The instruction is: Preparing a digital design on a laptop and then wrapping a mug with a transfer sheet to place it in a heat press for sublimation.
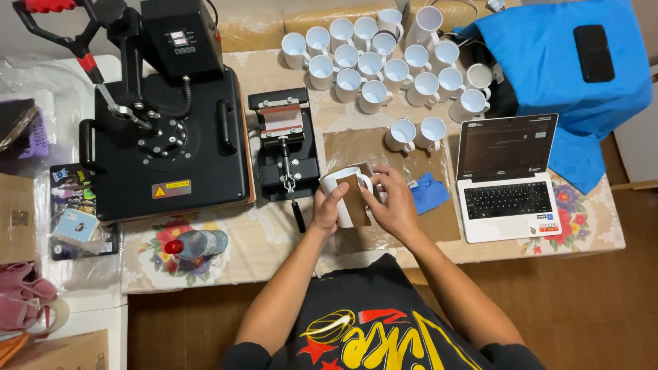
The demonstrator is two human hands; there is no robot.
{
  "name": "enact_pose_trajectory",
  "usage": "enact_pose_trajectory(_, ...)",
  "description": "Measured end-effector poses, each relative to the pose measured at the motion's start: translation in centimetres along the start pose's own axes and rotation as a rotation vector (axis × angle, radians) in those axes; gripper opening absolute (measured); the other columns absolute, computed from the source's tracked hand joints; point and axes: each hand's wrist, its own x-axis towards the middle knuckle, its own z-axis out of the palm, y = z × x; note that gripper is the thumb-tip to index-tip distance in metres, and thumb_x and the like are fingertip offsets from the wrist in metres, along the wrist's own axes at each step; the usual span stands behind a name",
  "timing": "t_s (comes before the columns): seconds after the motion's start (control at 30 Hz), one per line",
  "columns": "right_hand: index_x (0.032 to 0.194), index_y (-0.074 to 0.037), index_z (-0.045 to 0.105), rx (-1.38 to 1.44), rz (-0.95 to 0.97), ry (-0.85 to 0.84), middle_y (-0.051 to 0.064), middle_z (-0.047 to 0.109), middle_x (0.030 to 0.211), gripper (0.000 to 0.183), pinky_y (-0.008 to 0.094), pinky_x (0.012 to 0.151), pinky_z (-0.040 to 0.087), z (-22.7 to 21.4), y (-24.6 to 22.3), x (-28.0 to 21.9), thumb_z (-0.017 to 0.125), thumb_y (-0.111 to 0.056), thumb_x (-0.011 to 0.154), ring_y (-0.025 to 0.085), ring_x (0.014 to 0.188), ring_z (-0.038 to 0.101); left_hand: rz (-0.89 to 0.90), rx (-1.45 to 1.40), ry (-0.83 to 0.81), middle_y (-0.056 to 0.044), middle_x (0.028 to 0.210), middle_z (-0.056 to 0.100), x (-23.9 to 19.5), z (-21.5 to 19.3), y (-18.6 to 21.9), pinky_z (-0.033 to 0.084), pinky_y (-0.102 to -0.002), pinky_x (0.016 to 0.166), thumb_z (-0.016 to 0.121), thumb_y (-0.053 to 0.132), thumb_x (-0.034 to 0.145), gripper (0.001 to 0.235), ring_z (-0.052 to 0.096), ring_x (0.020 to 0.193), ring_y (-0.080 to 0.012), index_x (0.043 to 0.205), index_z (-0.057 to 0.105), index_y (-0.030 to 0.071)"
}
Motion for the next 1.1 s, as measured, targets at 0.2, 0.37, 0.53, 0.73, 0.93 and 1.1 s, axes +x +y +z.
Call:
enact_pose_trajectory(0.2,0.107,0.001,0.08,0.229,0.002,0.054,0.023,0.076,0.136,0.022,0.046,0.1,0.068,-0.4,-0.5,-1.8,0.087,-0.02,0.105,0.042,0.123,0.077,-0.035,-0.024,-0.02,0.002,0.104,0.066,0.8,0.5,-1.2,0.059,-0.036,0.09,0.093,0.044,0.095,0.061,0.065,0.099,-0.0114,0.135,0.068,0.006)
enact_pose_trajectory(0.37,0.092,-0.002,0.078,0.245,-0.016,0.127,0.015,0.08,0.124,0.031,0.038,0.094,0.069,-0.6,2.7,-1.1,0.105,-0.015,0.084,0.032,0.114,0.079,-0.015,-0.153,-0.2,-0.007,0.087,0.074,2.8,-1.6,-5.6,0.065,-0.042,0.078,0.085,0.035,0.099,0.051,0.074,0.079,-0.0195,0.138,0.072,0.007)
enact_pose_trajectory(0.53,0.088,-0.002,0.077,0.287,-0.007,0.165,0.013,0.081,0.117,0.034,0.036,0.091,0.068,-1.3,3.1,-0.7,0.108,-0.014,0.079,0.028,0.106,0.08,0.009,-0.228,-0.293,-0.01,0.082,0.073,3.5,-1.2,-5.8,0.064,-0.043,0.075,0.082,0.028,0.099,0.052,0.072,0.075,-0.0212,0.143,0.071,0.003)
enact_pose_trajectory(0.73,0.087,-0.007,0.073,0.101,-0.196,0.268,0.01,0.079,0.116,0.037,0.042,0.095,0.063,-2.0,1.8,-0.3,0.107,-0.019,0.079,0.033,0.105,0.079,0.024,-0.191,-0.223,-0.007,0.103,0.077,4.1,0.5,-7.6,0.063,-0.041,0.085,0.088,0.027,0.095,0.061,0.068,0.086,-0.016,0.148,0.067,0.005)
enact_pose_trajectory(0.93,0.093,-0.009,0.073,-0.035,-0.35,0.339,0.01,0.079,0.118,0.033,0.047,0.096,0.061,-2.4,1.3,0.3,0.103,-0.02,0.084,0.037,0.106,0.079,0.161,-0.041,-0.057,-0.007,0.119,0.073,4.2,2.9,-8.2,0.058,-0.039,0.099,0.094,0.029,0.095,0.067,0.063,0.106,-0.0144,0.147,0.063,0.001)
enact_pose_trajectory(1.1,0.093,-0.009,0.074,0.068,-0.289,0.287,0.009,0.083,0.116,0.032,0.046,0.094,0.063,-3.3,1.1,0.9,0.104,-0.017,0.084,0.037,0.106,0.082,0.322,0.06,-0.031,-0.008,0.123,0.069,5.3,2.9,-7.8,0.055,-0.04,0.108,0.098,0.049,0.09,0.087,0.059,0.112,-0.0132,0.15,0.061,-0.001)
